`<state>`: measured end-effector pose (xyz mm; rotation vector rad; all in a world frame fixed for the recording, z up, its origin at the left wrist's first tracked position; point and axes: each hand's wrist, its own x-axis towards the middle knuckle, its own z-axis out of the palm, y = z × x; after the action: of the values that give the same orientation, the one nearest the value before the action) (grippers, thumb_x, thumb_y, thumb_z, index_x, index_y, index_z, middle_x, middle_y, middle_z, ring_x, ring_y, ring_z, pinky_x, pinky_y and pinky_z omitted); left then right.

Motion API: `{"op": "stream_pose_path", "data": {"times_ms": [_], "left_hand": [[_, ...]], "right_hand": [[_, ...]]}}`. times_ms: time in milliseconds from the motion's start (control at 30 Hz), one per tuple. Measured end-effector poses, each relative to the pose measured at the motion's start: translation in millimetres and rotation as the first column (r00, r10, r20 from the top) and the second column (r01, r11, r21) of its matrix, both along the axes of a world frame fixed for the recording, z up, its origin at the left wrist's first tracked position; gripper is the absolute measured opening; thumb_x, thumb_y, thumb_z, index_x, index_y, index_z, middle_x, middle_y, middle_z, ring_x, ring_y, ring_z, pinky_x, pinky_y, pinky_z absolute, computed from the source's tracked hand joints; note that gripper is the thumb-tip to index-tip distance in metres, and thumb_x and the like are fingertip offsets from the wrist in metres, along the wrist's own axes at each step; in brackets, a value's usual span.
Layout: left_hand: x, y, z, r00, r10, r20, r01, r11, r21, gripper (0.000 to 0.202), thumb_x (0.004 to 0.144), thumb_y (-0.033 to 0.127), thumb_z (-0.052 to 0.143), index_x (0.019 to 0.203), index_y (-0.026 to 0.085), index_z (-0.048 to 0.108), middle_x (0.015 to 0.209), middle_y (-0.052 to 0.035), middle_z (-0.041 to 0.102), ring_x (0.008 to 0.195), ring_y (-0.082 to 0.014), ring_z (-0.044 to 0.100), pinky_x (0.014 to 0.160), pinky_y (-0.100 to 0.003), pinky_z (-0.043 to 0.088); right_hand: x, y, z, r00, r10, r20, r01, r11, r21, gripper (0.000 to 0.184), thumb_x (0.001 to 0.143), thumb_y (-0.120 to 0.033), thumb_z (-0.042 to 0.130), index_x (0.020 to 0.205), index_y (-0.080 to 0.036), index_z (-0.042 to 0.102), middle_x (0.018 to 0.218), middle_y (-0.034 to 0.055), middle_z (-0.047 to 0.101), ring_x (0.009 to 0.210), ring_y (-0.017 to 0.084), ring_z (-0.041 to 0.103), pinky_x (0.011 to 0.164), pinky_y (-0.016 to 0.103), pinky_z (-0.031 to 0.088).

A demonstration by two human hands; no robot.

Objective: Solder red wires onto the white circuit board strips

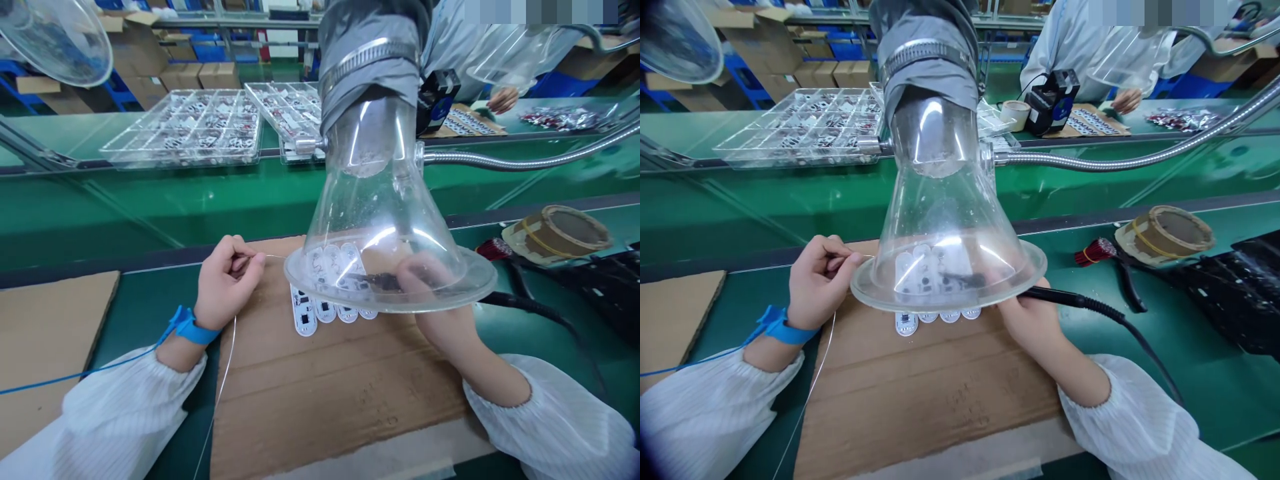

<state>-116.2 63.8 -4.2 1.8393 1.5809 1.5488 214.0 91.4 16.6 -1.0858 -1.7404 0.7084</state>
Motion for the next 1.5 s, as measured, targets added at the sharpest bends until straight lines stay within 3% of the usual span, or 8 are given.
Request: {"op": "stream_pose_path", "data": {"times_ms": [233, 467, 700, 967, 1067, 1300, 1500], "left_hand": [[0, 2, -5.3, 0.995, -0.081, -0.057, 0.083, 0.996, 0.043, 0.021, 0.094, 0.013, 0.07, 0.085, 0.022, 0.054, 0.064, 0.0076, 0.035, 0.057, -0.0115, 0.036, 0.055, -0.027, 0.03], [-2, 1, -6.8, 0.987, -0.113, -0.114, 0.121, 0.991, 0.065, 0.021, 0.092, 0.009, 0.069, 0.086, 0.022, 0.054, 0.065, 0.0082, 0.035, 0.059, -0.0106, 0.037, 0.057, -0.026, 0.029], [-1, 2, -7.5, 0.983, -0.105, -0.15, 0.118, 0.99, 0.079, 0.02, 0.093, 0.01, 0.069, 0.087, 0.022, 0.055, 0.064, 0.0088, 0.034, 0.058, -0.0107, 0.037, 0.058, -0.026, 0.03], [1, 1, -3.8, 0.974, -0.105, -0.201, 0.122, 0.99, 0.076, 0.017, 0.091, 0.012, 0.07, 0.087, 0.022, 0.057, 0.064, 0.0098, 0.034, 0.054, -0.0087, 0.034, 0.055, -0.026, 0.029], [1, 1, -3.7, 0.979, -0.101, -0.18, 0.118, 0.989, 0.086, 0.017, 0.092, 0.011, 0.069, 0.087, 0.022, 0.057, 0.063, 0.0092, 0.035, 0.055, -0.0095, 0.035, 0.055, -0.026, 0.029], [-1, 2, -6.9, 0.99, -0.08, -0.113, 0.09, 0.992, 0.093, 0.02, 0.092, 0.009, 0.069, 0.088, 0.022, 0.054, 0.067, 0.0072, 0.04, 0.058, -0.01, 0.037, 0.055, -0.026, 0.03], [-2, 3, -6.6, 0.985, -0.076, -0.155, 0.093, 0.99, 0.104, 0.02, 0.091, 0.009, 0.069, 0.088, 0.022, 0.054, 0.066, 0.0078, 0.039, 0.057, -0.01, 0.038, 0.056, -0.026, 0.03]], "right_hand": [[-10, -10, -16.7, 0.996, 0.056, 0.073, -0.052, 0.997, -0.062, 0.021, 0.105, -0.045, 0.067, 0.097, -0.025, 0.07, 0.09, 0.0043, 0.072, 0.084, 0.024, 0.07, 0.079, 0.039, 0.059], [-13, -7, -23.0, 0.996, 0.054, 0.065, -0.047, 0.992, -0.115, 0.029, 0.102, -0.053, 0.067, 0.095, -0.025, 0.07, 0.084, 0.0053, 0.072, 0.081, 0.027, 0.071, 0.071, 0.041, 0.061], [-11, -8, -21.8, 0.994, 0.061, 0.092, -0.05, 0.993, -0.108, 0.027, 0.101, -0.053, 0.068, 0.098, -0.027, 0.072, 0.088, 0.0061, 0.073, 0.087, 0.028, 0.072, 0.072, 0.041, 0.062], [-14, -8, -22.5, 0.995, 0.058, 0.085, -0.046, 0.99, -0.134, 0.029, 0.103, -0.053, 0.067, 0.093, -0.026, 0.069, 0.086, 0.0045, 0.072, 0.075, 0.022, 0.069, 0.067, 0.038, 0.059], [-14, -8, -16.3, 0.995, 0.054, 0.087, -0.039, 0.985, -0.166, 0.033, 0.103, -0.055, 0.066, 0.09, -0.025, 0.067, 0.082, 0.0045, 0.07, 0.072, 0.022, 0.067, 0.062, 0.036, 0.056], [-19, -17, 0.0, 1.0, 0.005, 0.031, -0.002, 0.996, -0.084, 0.025, 0.103, -0.047, 0.068, 0.093, -0.024, 0.068, 0.086, 0.0053, 0.07, 0.081, 0.024, 0.07, 0.074, 0.04, 0.06], [-29, -17, -6.8, 0.998, 0.065, 0.001, -0.064, 0.982, -0.18, 0.023, 0.104, -0.046, 0.066, 0.095, -0.025, 0.067, 0.084, 0.0043, 0.07, 0.08, 0.024, 0.071, 0.072, 0.04, 0.061]]}}
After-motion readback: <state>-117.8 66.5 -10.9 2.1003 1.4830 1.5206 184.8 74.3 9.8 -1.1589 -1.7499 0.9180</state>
